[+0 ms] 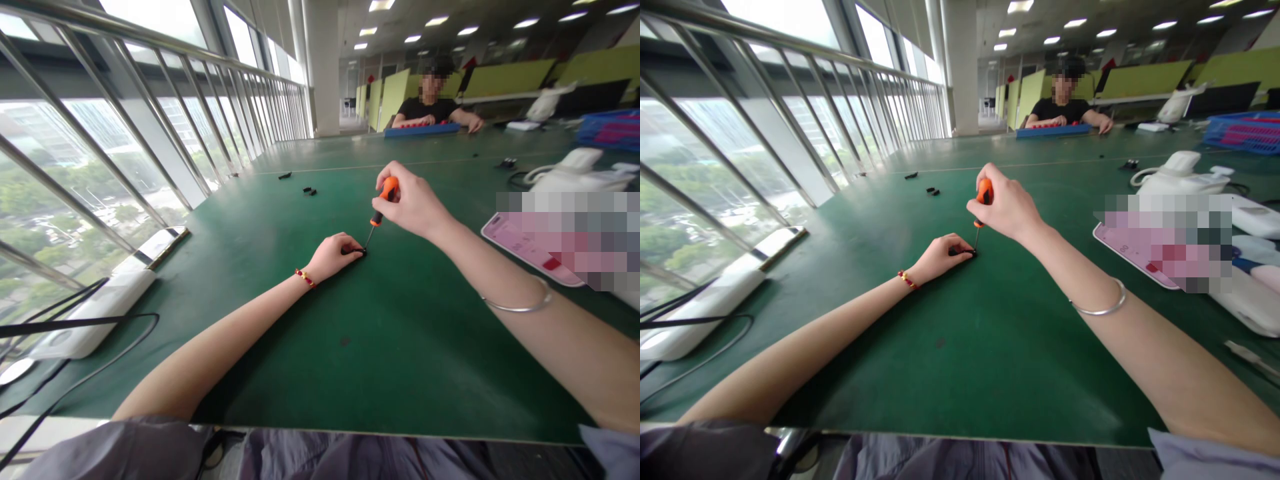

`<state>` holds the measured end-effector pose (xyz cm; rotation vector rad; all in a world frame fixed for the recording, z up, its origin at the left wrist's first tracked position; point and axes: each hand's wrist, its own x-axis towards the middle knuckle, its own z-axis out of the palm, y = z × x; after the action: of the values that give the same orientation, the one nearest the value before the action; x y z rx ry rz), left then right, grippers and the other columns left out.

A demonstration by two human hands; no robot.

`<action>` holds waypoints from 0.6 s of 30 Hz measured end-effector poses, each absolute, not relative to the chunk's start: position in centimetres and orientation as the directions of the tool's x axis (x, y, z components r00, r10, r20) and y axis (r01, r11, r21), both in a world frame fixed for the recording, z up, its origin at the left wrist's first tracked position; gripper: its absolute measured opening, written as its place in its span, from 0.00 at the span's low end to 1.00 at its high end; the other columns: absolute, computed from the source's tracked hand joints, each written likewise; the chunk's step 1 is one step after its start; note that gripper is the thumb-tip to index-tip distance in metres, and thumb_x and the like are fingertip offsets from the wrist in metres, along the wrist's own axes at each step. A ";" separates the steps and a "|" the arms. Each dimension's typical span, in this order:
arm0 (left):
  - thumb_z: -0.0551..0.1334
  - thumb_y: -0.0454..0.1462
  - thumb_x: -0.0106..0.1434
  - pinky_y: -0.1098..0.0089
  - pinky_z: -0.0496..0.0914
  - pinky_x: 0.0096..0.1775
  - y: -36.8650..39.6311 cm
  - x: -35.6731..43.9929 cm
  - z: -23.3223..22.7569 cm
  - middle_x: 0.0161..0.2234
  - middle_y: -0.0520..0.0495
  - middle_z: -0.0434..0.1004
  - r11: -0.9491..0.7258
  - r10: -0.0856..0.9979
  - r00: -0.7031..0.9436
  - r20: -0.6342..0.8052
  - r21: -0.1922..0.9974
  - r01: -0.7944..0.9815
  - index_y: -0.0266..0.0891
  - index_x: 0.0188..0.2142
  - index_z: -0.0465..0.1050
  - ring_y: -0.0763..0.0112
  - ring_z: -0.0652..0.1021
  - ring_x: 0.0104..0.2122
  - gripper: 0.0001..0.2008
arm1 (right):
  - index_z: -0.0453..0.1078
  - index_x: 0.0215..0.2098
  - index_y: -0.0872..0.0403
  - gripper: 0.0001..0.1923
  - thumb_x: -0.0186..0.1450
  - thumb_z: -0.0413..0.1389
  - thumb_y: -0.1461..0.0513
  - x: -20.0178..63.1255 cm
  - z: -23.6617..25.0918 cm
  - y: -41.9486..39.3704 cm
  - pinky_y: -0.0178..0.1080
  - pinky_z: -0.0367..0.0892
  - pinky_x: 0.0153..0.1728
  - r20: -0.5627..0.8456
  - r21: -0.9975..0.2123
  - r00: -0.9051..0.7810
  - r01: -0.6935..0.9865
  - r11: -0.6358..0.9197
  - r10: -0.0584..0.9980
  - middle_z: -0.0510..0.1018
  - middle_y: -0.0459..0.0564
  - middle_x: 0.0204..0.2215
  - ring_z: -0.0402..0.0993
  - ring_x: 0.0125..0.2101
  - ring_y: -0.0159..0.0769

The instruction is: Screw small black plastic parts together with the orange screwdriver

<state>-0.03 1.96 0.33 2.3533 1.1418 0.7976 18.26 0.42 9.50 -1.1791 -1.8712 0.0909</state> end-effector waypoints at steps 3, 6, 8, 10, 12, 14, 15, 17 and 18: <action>0.62 0.38 0.59 0.72 0.70 0.37 1.2 -0.1 0.4 0.34 0.47 0.74 -0.593 0.795 0.520 0.313 0.582 0.556 0.36 0.36 0.77 0.73 0.74 0.33 0.09 | 0.61 0.23 0.51 0.12 0.56 0.56 0.53 17.8 9.7 -0.3 0.38 0.55 0.26 0.647 -0.462 -0.128 0.718 0.520 0.751 0.67 0.45 0.20 0.60 0.21 0.33; 0.62 0.38 0.59 0.72 0.70 0.37 0.2 -0.3 0.5 0.34 0.47 0.74 -0.594 0.793 0.526 0.308 0.584 0.553 0.36 0.36 0.77 0.73 0.74 0.33 0.09 | 0.61 0.21 0.52 0.13 0.57 0.56 0.55 17.4 9.9 -1.0 0.38 0.56 0.26 0.637 -0.495 -0.117 0.695 0.521 0.762 0.67 0.45 0.19 0.60 0.21 0.32; 0.62 0.37 0.59 0.72 0.70 0.37 -0.5 -0.3 0.5 0.34 0.47 0.74 -0.601 0.785 0.539 0.304 0.583 0.547 0.37 0.37 0.77 0.73 0.74 0.33 0.08 | 0.61 0.24 0.51 0.08 0.54 0.57 0.60 17.3 9.9 -1.5 0.37 0.55 0.25 0.628 -0.527 -0.117 0.664 0.531 0.770 0.66 0.43 0.20 0.59 0.21 0.31; 0.62 0.37 0.59 0.72 0.70 0.38 -0.9 -0.4 0.6 0.35 0.47 0.74 -0.613 0.774 0.555 0.305 0.581 0.536 0.37 0.37 0.77 0.73 0.74 0.33 0.08 | 0.60 0.28 0.51 0.09 0.51 0.57 0.64 17.2 9.8 -2.0 0.36 0.55 0.24 0.619 -0.552 -0.110 0.644 0.530 0.778 0.65 0.42 0.20 0.59 0.20 0.31; 0.61 0.37 0.60 0.72 0.70 0.39 -1.1 -0.5 0.7 0.35 0.47 0.74 -0.619 0.768 0.562 0.307 0.580 0.529 0.37 0.37 0.77 0.73 0.74 0.34 0.08 | 0.59 0.29 0.50 0.11 0.51 0.58 0.63 17.2 9.8 -2.4 0.36 0.54 0.24 0.617 -0.557 -0.111 0.638 0.532 0.779 0.65 0.42 0.21 0.60 0.20 0.31; 0.61 0.37 0.60 0.72 0.70 0.39 -1.1 -0.5 0.6 0.35 0.47 0.74 -0.620 0.768 0.561 0.308 0.577 0.531 0.37 0.37 0.77 0.73 0.74 0.34 0.08 | 0.59 0.27 0.51 0.11 0.54 0.59 0.58 17.3 9.7 -2.7 0.37 0.54 0.24 0.635 -0.534 -0.099 0.660 0.528 0.766 0.64 0.42 0.19 0.60 0.20 0.31; 0.61 0.37 0.60 0.71 0.70 0.39 -1.1 -0.5 0.6 0.35 0.47 0.74 -0.620 0.769 0.560 0.308 0.574 0.535 0.37 0.38 0.77 0.72 0.74 0.34 0.08 | 0.60 0.24 0.51 0.12 0.55 0.58 0.55 17.4 9.6 -2.9 0.37 0.54 0.24 0.647 -0.519 -0.088 0.677 0.522 0.757 0.64 0.43 0.18 0.59 0.20 0.32; 0.61 0.36 0.60 0.71 0.70 0.39 -1.1 -0.5 0.6 0.36 0.47 0.73 -0.623 0.768 0.561 0.310 0.565 0.541 0.37 0.38 0.77 0.72 0.74 0.34 0.08 | 0.60 0.20 0.51 0.16 0.57 0.56 0.51 17.6 9.4 -3.1 0.38 0.53 0.24 0.665 -0.504 -0.073 0.691 0.518 0.744 0.63 0.44 0.17 0.58 0.20 0.32; 0.61 0.36 0.60 0.71 0.70 0.39 -1.1 -0.5 0.6 0.36 0.47 0.73 -0.624 0.768 0.561 0.310 0.560 0.544 0.37 0.38 0.77 0.72 0.74 0.34 0.08 | 0.61 0.20 0.52 0.16 0.58 0.56 0.52 17.8 9.3 -3.1 0.38 0.54 0.25 0.671 -0.507 -0.069 0.684 0.524 0.738 0.64 0.45 0.17 0.59 0.20 0.32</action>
<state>-0.46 -1.12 0.61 2.3949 1.0640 0.7569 17.75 -3.13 9.33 -1.1888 -1.7836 0.0689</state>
